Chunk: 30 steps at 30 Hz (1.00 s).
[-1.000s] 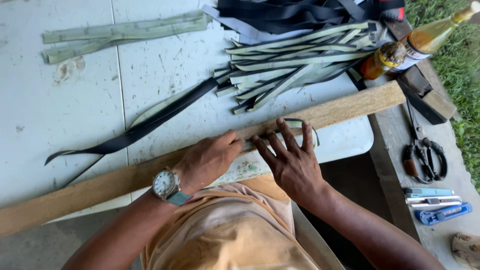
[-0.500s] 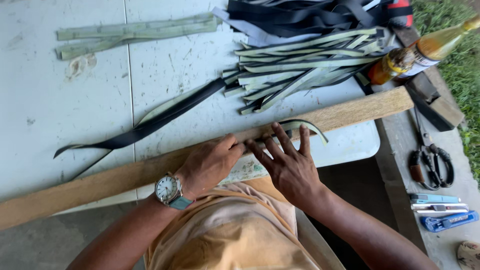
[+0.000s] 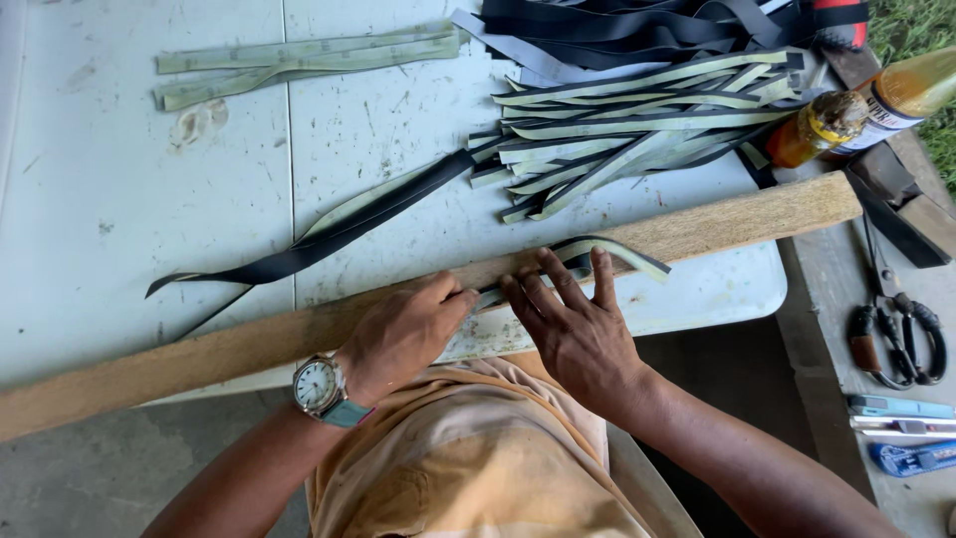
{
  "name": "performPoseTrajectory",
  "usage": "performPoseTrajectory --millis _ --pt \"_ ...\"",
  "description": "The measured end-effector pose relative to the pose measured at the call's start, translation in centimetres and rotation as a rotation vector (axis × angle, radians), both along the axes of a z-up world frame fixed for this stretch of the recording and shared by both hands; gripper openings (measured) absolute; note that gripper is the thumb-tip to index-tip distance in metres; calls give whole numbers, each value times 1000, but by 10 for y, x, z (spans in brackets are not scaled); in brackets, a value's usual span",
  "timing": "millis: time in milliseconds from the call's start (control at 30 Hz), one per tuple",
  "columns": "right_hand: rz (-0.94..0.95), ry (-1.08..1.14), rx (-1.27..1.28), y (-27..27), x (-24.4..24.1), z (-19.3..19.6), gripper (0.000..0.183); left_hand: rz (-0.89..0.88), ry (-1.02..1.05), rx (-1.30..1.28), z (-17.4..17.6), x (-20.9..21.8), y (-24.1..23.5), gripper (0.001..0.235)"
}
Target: The person repeatedly rubs long black and light-colored rubber strips against a wooden block on a white table. They pick up individual strips, rub them along the block, and place them back into a growing pile. The process is continuous and repetitive throughout the clip.
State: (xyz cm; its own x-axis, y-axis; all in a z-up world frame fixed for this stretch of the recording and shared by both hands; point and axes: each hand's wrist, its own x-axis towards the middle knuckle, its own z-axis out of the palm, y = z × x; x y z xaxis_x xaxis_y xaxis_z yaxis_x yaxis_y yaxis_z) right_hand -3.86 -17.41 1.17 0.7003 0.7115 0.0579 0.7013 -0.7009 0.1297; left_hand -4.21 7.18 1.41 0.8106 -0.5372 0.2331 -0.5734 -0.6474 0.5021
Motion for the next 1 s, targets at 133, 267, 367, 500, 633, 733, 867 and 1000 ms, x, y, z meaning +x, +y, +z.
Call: performPoseTrajectory --millis 133,267,367,500,633,733,867,1000 --pt "-1 -11 -26 10 -5 -1 64 9 -18 51 -9 -3 2 28" --pt "23 -7 -89 14 -7 0 64 -71 14 290 -12 9 4 7" --pt "28 -22 -35 12 -7 4 63 -89 -87 94 -8 8 17 16" --pt "-2 -39 -9 13 -6 4 65 -55 -48 -44 -7 2 27 18" --pt "9 -9 -89 16 -3 4 64 -30 -33 109 -9 -2 21 14" --pt "12 14 -103 21 2 6 64 -23 -72 81 -9 0 22 15" --pt "61 -39 -40 24 -5 1 66 1 -102 -4 -12 -12 29 25" --pt "60 39 80 28 -2 3 66 15 -39 79 -9 -12 32 21"
